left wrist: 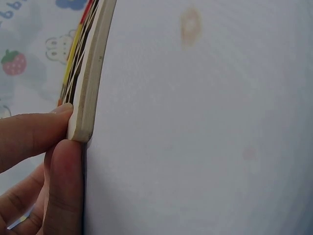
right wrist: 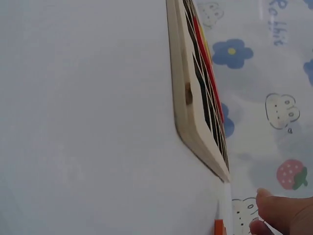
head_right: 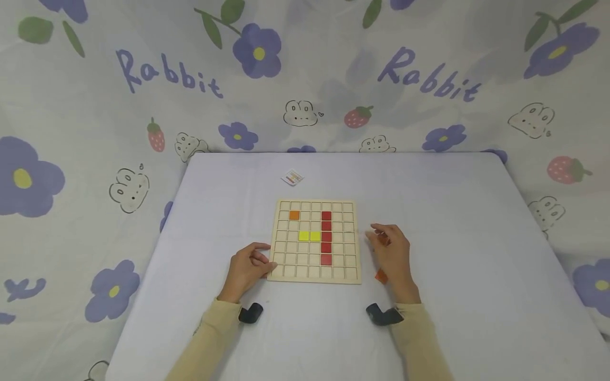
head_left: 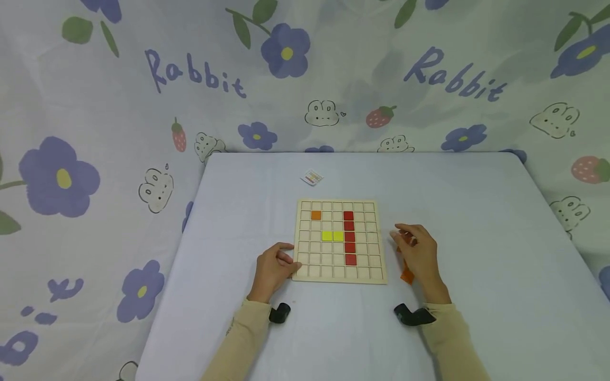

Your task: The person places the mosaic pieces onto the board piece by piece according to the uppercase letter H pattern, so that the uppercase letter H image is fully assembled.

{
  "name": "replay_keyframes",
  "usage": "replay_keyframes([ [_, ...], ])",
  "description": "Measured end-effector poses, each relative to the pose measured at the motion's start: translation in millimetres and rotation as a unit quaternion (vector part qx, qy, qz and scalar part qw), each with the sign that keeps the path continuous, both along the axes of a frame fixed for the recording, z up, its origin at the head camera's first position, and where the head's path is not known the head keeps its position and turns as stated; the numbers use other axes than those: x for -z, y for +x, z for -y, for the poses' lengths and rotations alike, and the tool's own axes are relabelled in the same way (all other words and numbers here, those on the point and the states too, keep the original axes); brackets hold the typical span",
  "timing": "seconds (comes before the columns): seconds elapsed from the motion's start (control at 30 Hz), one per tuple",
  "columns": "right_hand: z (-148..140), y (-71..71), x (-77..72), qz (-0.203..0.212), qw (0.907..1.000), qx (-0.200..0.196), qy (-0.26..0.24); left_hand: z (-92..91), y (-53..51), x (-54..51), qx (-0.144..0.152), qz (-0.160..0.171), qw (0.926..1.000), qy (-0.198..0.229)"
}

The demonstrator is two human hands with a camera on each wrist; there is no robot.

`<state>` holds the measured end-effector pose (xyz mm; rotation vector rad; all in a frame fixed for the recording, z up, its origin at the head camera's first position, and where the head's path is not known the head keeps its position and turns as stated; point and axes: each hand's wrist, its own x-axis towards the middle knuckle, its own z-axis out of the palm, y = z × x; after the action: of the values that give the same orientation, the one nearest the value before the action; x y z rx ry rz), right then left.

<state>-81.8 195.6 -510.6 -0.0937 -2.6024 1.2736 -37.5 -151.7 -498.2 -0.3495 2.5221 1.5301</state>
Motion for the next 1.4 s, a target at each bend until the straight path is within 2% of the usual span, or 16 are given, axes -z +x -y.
replay_keyframes([
  [0.2, -26.3, 4.3, 5.3, 0.002, 0.9994, -0.006, 0.033, -0.2, 0.0, 0.2, 0.002, 0.0, 1.0, 0.002],
  [0.4, -43.8, 7.9, 5.6, 0.043, 0.9966, -0.001, 0.071, -0.4, -0.3, -1.1, 0.0, 0.002, 1.0, 0.0],
  [0.53, -45.9, 9.1, 2.7, 0.051, 0.9961, -0.007, 0.072, 0.0, -0.2, -3.3, -0.003, 0.003, 1.0, -0.002],
  [0.77, -45.9, 9.9, 1.5, 0.028, 0.9956, -0.009, 0.089, -0.1, -0.5, -3.7, -0.003, 0.007, 1.0, -0.003],
  [1.17, -48.4, 8.1, 1.2, 0.079, 0.9923, 0.002, 0.095, -1.6, 0.7, -5.8, -0.001, 0.005, 1.0, -0.008],
  [1.4, -47.1, 7.7, 1.1, 0.073, 0.9923, -0.002, 0.1, -1.0, 0.6, -7.1, 0.0, 0.004, 0.9999, -0.015],
])
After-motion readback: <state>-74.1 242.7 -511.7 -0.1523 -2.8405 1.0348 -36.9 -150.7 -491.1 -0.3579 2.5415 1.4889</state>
